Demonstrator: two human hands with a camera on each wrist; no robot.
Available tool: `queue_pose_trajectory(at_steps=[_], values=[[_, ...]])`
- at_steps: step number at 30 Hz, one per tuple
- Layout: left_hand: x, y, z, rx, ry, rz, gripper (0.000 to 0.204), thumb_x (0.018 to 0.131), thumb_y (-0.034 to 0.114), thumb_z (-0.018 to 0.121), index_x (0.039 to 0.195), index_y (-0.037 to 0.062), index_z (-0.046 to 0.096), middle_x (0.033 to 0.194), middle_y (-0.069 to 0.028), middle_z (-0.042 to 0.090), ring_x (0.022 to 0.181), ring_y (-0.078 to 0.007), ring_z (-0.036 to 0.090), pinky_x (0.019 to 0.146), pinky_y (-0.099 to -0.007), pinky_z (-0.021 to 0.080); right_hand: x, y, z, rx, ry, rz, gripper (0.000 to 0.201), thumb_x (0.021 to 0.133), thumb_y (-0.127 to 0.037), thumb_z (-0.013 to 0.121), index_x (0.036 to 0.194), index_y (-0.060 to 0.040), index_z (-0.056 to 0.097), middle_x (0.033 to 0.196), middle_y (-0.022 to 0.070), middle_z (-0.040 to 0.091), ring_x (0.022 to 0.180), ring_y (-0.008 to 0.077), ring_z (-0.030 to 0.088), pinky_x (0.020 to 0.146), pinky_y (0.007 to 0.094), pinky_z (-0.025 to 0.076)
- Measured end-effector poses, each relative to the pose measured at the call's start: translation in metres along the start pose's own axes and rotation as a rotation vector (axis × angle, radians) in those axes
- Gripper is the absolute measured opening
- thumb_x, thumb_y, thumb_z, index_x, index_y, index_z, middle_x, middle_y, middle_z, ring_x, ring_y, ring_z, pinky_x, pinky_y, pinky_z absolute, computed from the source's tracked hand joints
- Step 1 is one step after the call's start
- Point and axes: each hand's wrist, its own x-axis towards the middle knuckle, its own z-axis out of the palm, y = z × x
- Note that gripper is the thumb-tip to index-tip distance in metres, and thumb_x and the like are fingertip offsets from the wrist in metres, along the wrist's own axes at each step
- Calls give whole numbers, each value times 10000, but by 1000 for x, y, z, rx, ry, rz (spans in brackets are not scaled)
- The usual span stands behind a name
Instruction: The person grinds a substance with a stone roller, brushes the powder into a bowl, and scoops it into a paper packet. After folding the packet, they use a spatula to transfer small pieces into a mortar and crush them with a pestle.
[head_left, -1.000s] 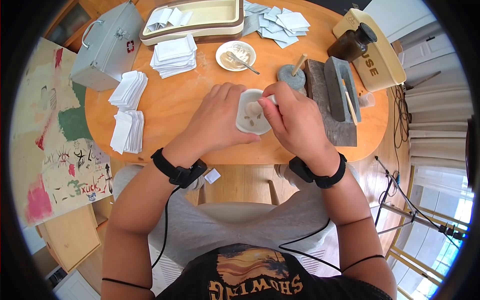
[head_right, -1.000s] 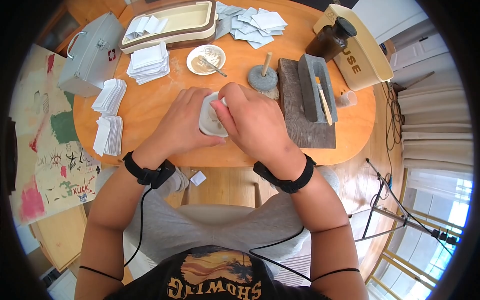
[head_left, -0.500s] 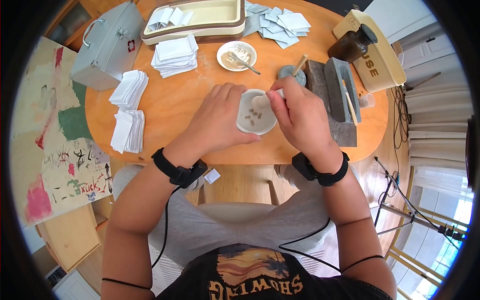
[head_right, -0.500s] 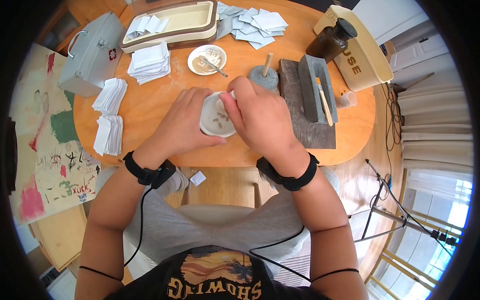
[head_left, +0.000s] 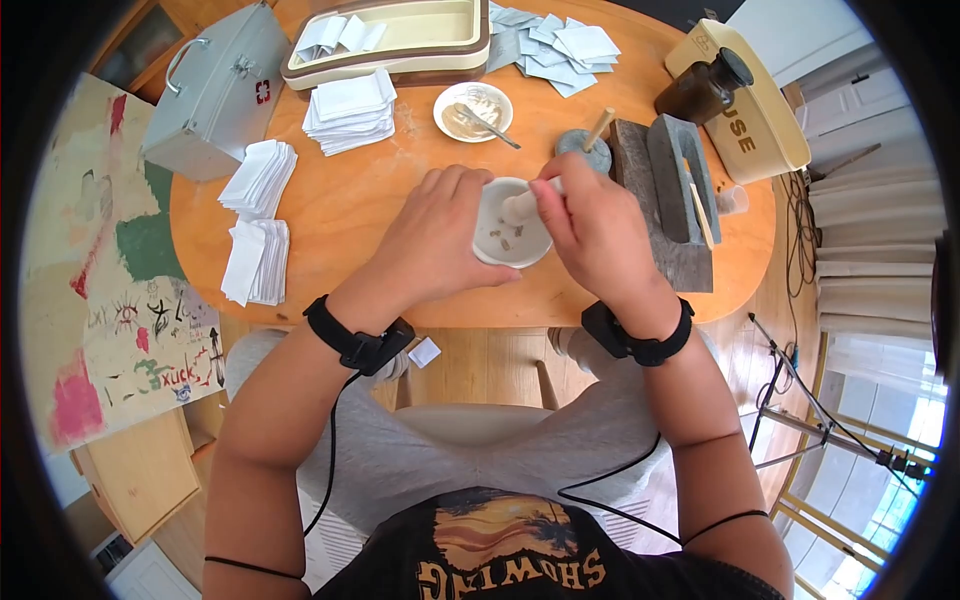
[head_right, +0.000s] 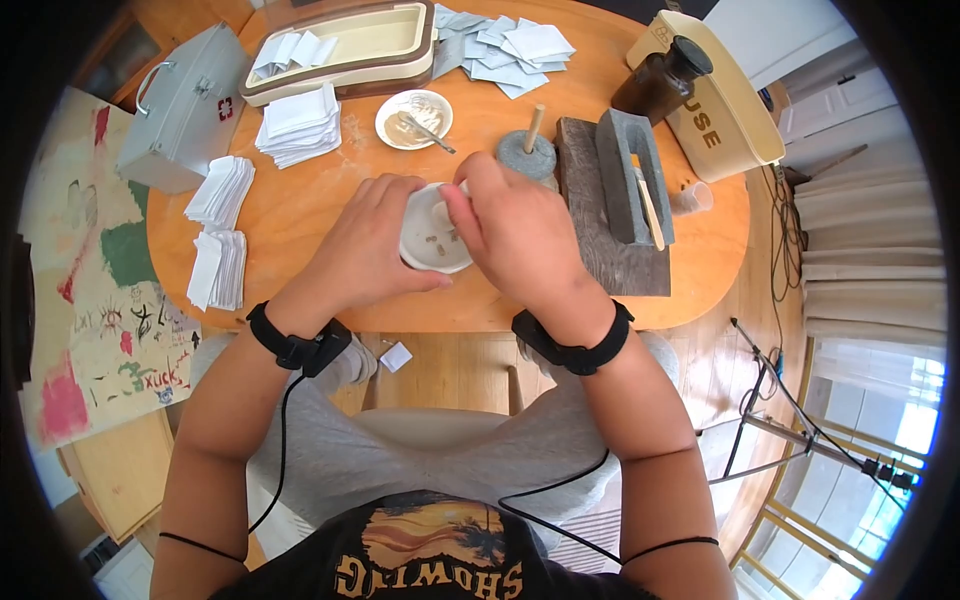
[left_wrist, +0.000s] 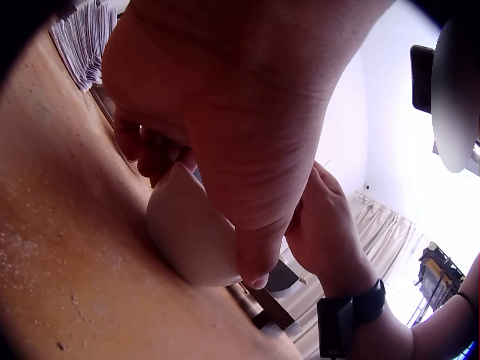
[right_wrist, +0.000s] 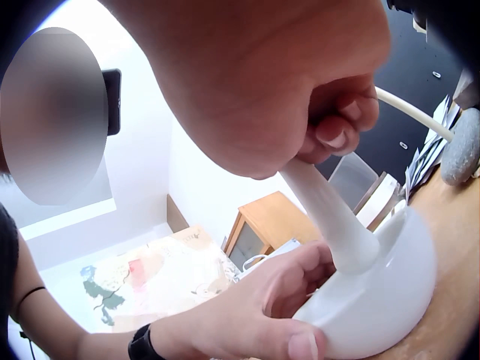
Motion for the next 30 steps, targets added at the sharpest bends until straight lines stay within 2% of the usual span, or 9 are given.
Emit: queue_pose_trajectory(at_steps=[2, 5, 10, 17, 20, 22, 25, 28, 30], values=[[0, -1, 0, -4, 5, 1, 977, 650, 341, 1019, 1424, 1, 529, 1367, -206, 606, 1280, -408, 572, 1106, -483, 476, 1, -1, -1, 38, 17, 41, 242, 1046, -258, 682, 1006, -55, 558, 871, 172, 688, 804, 409, 704, 680, 505, 552], [0, 0, 1, -2, 4, 6, 969, 652, 341, 1018, 1419, 2, 532, 1365, -208, 606, 1285, -409, 569, 1107, -487, 474, 0, 2, 8, -4, 50, -18, 235, 1042, -250, 689, 998, -58, 561, 869, 174, 687, 797, 408, 698, 684, 501, 552], [2, -1, 0, -5, -9, 1, 956, 660, 340, 1011, 1414, -4, 536, 1361, -210, 608, 1275, -409, 570, 1099, -491, 477, -5, -4, 17, -32, -31, -134, 241, 1024, -229, 705, 984, -46, 553, 852, 167, 678, 780, 398, 687, 675, 496, 546], [1, 1, 0, -7, 13, 8, 937, 660, 340, 1008, 1398, -3, 541, 1346, -207, 610, 1254, -411, 576, 1084, -491, 481, -1, 1, 16, -34, 22, -119, 251, 1022, -238, 708, 982, -46, 551, 847, 166, 677, 783, 403, 686, 685, 500, 547], [1, -1, 1, -5, 7, 15, 939, 665, 338, 1008, 1402, -3, 537, 1348, -208, 610, 1257, -409, 575, 1087, -492, 480, -2, -1, 15, 51, -58, -144, 237, 1027, -231, 701, 991, -48, 554, 856, 166, 681, 802, 414, 683, 700, 506, 546], [0, 0, 1, -1, 7, 12, 948, 663, 338, 1009, 1407, -4, 532, 1349, -208, 609, 1260, -409, 575, 1090, -488, 480, -1, -2, 7, -36, -108, -34, 228, 1037, -231, 687, 1003, -45, 559, 878, 174, 690, 822, 424, 681, 716, 517, 545], [1, 1, 0, -1, 0, 3, 957, 660, 340, 1011, 1411, -5, 529, 1351, -209, 609, 1257, -411, 575, 1091, -488, 479, 0, 6, 11, -31, -5, -63, 238, 1045, -242, 678, 1009, -37, 562, 900, 184, 698, 830, 423, 685, 718, 522, 546], [1, 1, -1, 4, -5, -2, 961, 658, 343, 1013, 1413, -4, 530, 1353, -209, 608, 1257, -410, 575, 1094, -488, 478, -2, 2, 13, 22, -76, -104, 242, 1038, -244, 686, 1008, -38, 565, 894, 184, 691, 840, 420, 687, 728, 529, 547], [1, 0, 0, 4, -2, 5, 962, 658, 343, 1013, 1414, -5, 530, 1353, -209, 608, 1258, -409, 575, 1095, -487, 478, 0, 0, 9, -14, -83, -62, 241, 1037, -245, 686, 1009, -38, 566, 891, 185, 689, 849, 421, 687, 729, 531, 544]])
